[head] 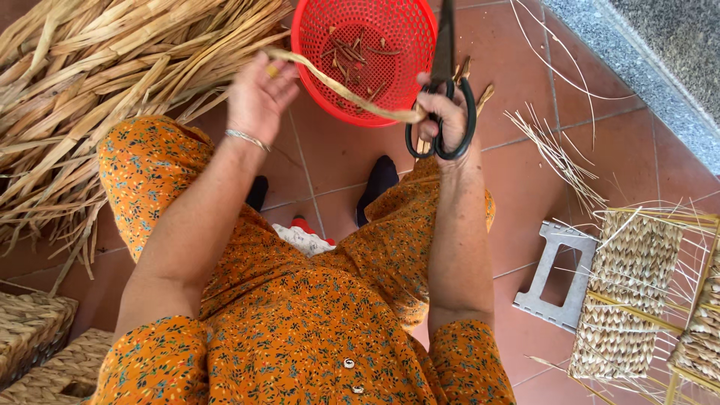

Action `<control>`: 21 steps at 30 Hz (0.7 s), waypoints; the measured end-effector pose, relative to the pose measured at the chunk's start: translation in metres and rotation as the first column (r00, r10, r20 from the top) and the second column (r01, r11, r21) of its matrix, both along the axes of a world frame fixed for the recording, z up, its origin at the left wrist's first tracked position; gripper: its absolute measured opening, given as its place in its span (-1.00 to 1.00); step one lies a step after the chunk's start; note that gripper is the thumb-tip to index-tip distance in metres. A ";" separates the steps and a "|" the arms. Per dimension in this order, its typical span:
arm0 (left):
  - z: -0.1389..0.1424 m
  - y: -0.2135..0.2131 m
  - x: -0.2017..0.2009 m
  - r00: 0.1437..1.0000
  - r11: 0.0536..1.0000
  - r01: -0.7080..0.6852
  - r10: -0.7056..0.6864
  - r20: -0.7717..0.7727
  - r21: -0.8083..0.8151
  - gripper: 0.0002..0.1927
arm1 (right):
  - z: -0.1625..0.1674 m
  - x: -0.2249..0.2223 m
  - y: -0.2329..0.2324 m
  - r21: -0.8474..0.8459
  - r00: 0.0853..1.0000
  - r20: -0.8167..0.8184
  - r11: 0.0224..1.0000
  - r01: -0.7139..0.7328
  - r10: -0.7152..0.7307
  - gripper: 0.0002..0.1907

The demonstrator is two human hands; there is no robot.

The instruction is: The person sits on the floor and uses scissors to trim dried palm leaves, cutting off hard midribs and edge strips one leaf at a time. Trimmed leaf pieces are set aside and discarded bits collect in a red basket beside them.

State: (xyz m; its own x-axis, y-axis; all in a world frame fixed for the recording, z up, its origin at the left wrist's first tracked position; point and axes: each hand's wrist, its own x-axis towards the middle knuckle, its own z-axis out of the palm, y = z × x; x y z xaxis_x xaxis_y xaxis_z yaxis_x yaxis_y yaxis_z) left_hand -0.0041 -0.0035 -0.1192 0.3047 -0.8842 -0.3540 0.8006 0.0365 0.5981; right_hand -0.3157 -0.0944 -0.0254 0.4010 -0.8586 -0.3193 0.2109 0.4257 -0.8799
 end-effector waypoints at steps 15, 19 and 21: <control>-0.002 0.047 -0.091 0.294 0.302 0.802 -0.950 0.100 0.515 0.26 | -0.005 -0.003 0.014 -0.158 0.992 0.034 0.980 0.125 -0.121 -0.60; -0.006 0.031 -0.100 0.742 0.714 0.666 -0.664 -0.093 0.214 -0.09 | 0.009 0.000 0.020 -0.080 0.993 0.122 0.997 -0.001 0.011 -0.59; -0.007 0.008 -0.072 0.932 0.931 0.356 -0.349 -0.095 0.078 -0.40 | 0.021 -0.006 0.024 -0.031 0.984 0.138 0.993 -0.111 0.114 -0.58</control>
